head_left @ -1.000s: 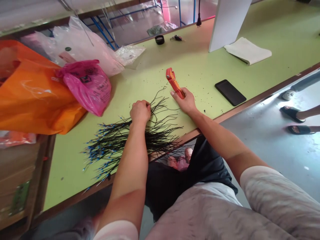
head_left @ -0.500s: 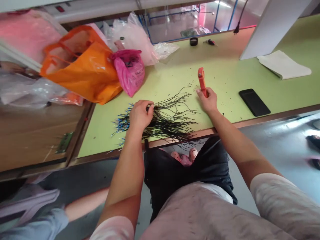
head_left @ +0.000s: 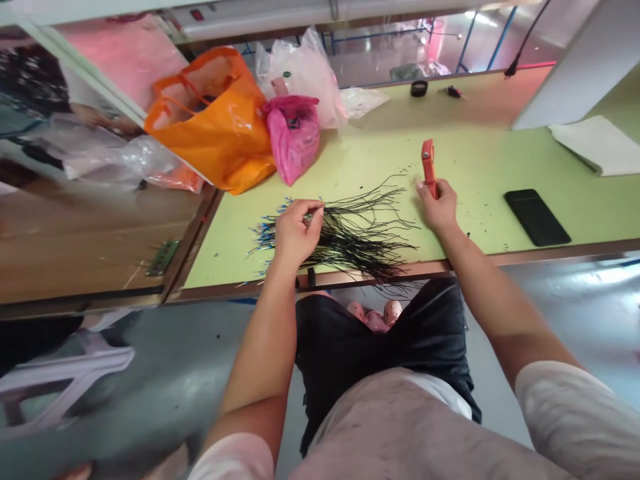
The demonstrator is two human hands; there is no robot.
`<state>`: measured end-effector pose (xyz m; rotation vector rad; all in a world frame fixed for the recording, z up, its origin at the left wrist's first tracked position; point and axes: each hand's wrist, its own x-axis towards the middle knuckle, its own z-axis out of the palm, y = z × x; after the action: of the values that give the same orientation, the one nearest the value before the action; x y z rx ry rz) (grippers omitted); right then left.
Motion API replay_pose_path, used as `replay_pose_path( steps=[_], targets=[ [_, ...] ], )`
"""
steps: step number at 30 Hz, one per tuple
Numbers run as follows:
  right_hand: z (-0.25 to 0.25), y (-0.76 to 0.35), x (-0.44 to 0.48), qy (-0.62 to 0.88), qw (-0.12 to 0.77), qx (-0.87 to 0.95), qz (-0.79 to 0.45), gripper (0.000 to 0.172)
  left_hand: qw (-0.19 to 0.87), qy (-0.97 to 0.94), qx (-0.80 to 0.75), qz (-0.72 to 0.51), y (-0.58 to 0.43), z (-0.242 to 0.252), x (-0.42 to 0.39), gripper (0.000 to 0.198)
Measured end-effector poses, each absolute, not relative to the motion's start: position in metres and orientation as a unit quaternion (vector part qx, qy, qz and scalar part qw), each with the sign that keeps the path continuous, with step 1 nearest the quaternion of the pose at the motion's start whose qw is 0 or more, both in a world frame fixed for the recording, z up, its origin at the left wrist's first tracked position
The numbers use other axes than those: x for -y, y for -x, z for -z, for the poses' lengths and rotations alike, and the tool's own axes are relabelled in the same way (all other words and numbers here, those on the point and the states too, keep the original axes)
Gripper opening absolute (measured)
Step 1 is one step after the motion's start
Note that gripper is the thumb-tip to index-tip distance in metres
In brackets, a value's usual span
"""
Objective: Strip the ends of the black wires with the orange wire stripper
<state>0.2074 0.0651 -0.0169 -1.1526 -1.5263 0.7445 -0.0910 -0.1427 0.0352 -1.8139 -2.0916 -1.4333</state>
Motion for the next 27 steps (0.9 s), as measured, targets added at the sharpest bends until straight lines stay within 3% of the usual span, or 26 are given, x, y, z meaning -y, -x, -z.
replay_pose_path(
  steps=[11,16,19,22,27],
  targets=[
    [0.025,-0.203,-0.071,0.453,0.569,0.556,-0.403,0.072,-0.034,0.647,0.725,0.233,0.042,-0.055,-0.008,0.026],
    [0.028,-0.201,-0.075,0.442,0.608,0.49,-0.44,0.075,-0.032,0.674,0.724,0.147,0.011,-0.039,-0.077,0.033],
    [0.03,-0.2,-0.077,0.452,0.614,0.451,-0.465,0.078,-0.06,0.682,0.721,0.11,0.002,-0.018,-0.113,0.022],
    [0.031,-0.199,-0.077,0.455,0.601,0.446,-0.482,0.077,-0.08,0.675,0.721,0.133,0.005,0.003,-0.136,0.005],
    [0.031,-0.198,-0.076,0.461,0.597,0.458,-0.471,0.077,-0.074,0.669,0.671,0.31,0.019,0.003,-0.124,0.015]
  ],
)
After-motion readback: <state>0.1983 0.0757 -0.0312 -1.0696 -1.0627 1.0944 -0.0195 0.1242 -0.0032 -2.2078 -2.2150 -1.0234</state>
